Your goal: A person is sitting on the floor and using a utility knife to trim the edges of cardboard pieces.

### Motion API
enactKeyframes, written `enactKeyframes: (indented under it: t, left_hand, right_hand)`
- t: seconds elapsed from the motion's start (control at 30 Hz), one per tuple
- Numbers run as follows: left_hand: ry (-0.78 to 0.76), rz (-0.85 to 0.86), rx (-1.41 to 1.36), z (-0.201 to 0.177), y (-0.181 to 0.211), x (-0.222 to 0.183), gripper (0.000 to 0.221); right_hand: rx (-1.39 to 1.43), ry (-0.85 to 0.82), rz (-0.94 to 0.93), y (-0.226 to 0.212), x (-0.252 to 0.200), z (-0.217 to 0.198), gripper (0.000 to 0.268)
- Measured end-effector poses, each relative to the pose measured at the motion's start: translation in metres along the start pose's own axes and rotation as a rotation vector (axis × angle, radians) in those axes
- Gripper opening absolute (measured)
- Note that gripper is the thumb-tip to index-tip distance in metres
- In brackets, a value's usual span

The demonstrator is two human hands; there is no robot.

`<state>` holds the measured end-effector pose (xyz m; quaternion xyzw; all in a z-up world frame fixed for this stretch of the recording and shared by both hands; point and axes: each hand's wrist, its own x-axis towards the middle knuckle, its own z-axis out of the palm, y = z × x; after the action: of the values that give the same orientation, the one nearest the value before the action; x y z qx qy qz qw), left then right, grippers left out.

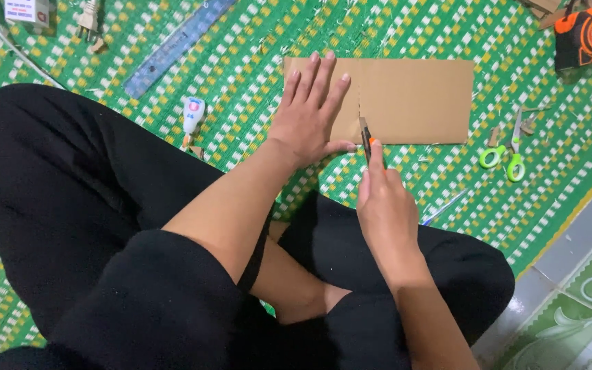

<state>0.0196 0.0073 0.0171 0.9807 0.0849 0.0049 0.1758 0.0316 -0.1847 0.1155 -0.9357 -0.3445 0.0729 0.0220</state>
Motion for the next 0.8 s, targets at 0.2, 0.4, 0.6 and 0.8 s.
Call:
enactKeyframes:
  t: [0.2, 0.4, 0.6, 0.8]
  left_hand:
    - [-0.019, -0.002, 0.016, 0.002, 0.000, 0.002, 0.113]
    - [0.032, 0.010, 0.012, 0.007, -0.002, 0.002, 0.115]
    - [0.005, 0.004, -0.001, 0.009, -0.003, 0.003, 0.116]
    - [0.102, 0.026, -0.010, 0.017, -0.004, 0.001, 0.115]
  right_hand:
    - [-0.038, 0.069, -0.021, -0.003, -0.010, 0.002, 0.051]
    - [-0.035, 0.005, 0.003, -0.004, -0.017, -0.003, 0.051]
    - [-0.063, -0.028, 0.029, -0.007, -0.019, -0.006, 0.052]
    - [-0.084, -0.057, 0.064, -0.006, -0.031, -0.007, 0.056]
